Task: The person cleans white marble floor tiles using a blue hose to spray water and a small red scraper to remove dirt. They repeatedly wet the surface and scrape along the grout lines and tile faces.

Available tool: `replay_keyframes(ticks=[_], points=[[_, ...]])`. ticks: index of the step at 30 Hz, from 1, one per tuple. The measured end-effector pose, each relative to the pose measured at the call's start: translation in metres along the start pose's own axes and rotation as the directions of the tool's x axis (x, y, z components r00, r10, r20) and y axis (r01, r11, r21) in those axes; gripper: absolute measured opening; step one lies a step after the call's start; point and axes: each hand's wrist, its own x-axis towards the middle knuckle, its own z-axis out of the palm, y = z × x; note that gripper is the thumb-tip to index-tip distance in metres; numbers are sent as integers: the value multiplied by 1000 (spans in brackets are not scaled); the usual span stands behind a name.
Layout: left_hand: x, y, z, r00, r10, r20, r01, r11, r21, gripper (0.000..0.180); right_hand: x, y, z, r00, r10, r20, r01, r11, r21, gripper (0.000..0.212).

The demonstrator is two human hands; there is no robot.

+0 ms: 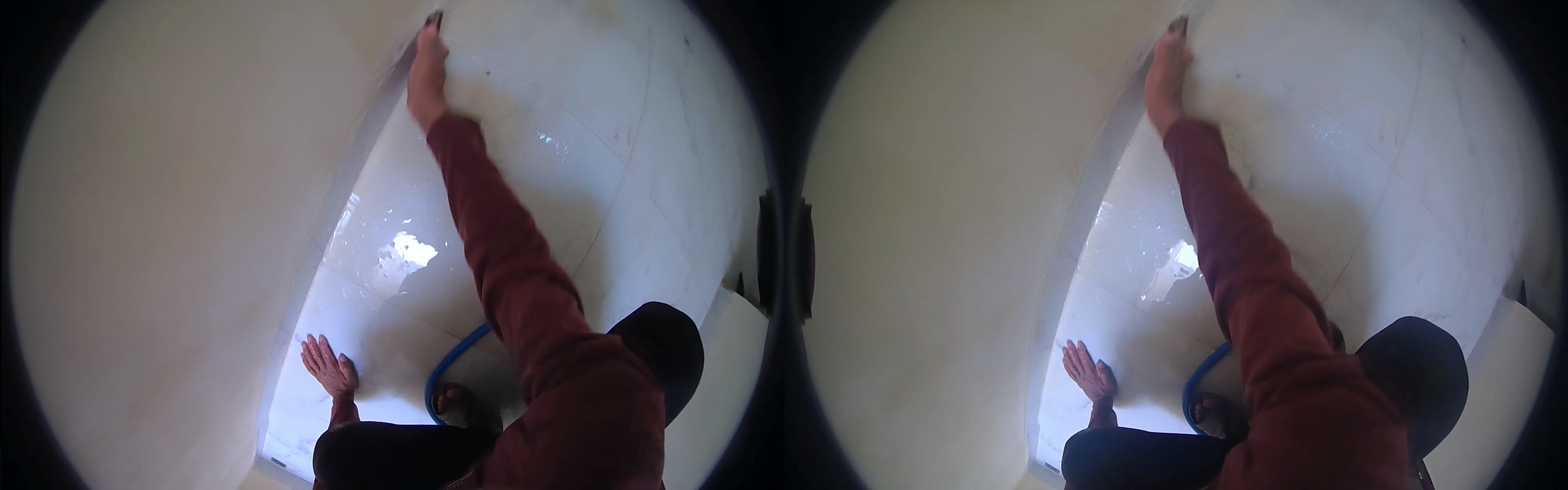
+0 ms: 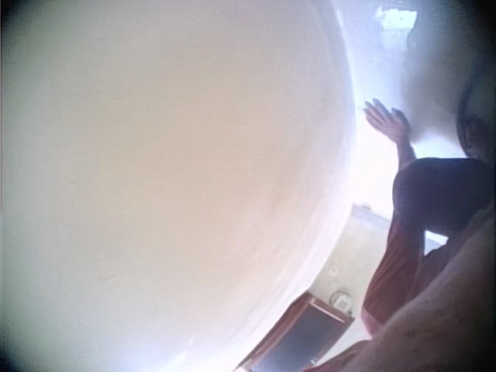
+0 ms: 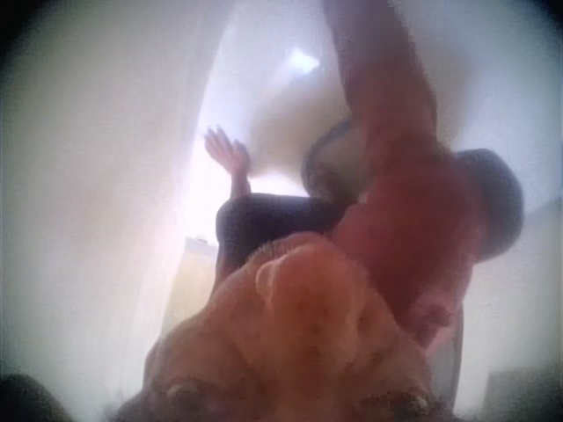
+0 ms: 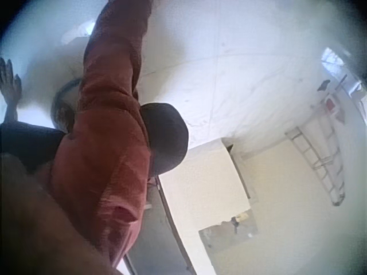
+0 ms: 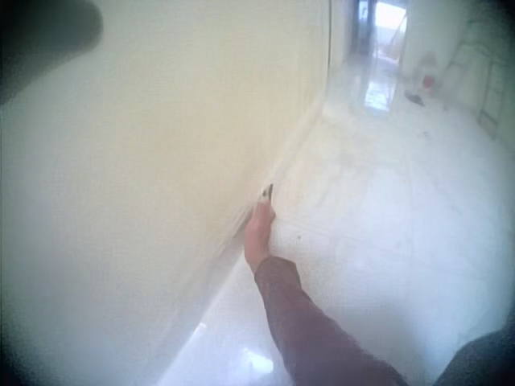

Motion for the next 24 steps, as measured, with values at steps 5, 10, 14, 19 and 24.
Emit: replay_keyframes(ticks=[5, 10, 14, 19, 24], points=[[-8, 0, -3, 1000, 6, 17, -6, 1000, 0, 64, 27, 20, -1, 989, 73, -131, -42, 975, 220, 43], [11, 11, 3, 1000, 22, 4, -22, 1000, -11, 64, 14, 9, -21, 992, -91, -83, 80, 988, -133, 42], [-3, 1, -2, 1000, -8, 2, 8, 1000, -3, 64, -193, -26, 8, 971, 13, 238, 9, 996, -89, 76], [6, 4, -4, 999, -10, 31, 10, 1000, -12, 64, -213, -44, 6, 977, 7, 215, 10, 997, -78, 79], [8, 8, -6, 1000, -7, -12, 7, 1000, -12, 64, -224, -52, 14, 982, 95, 162, -93, 995, -18, 79]])
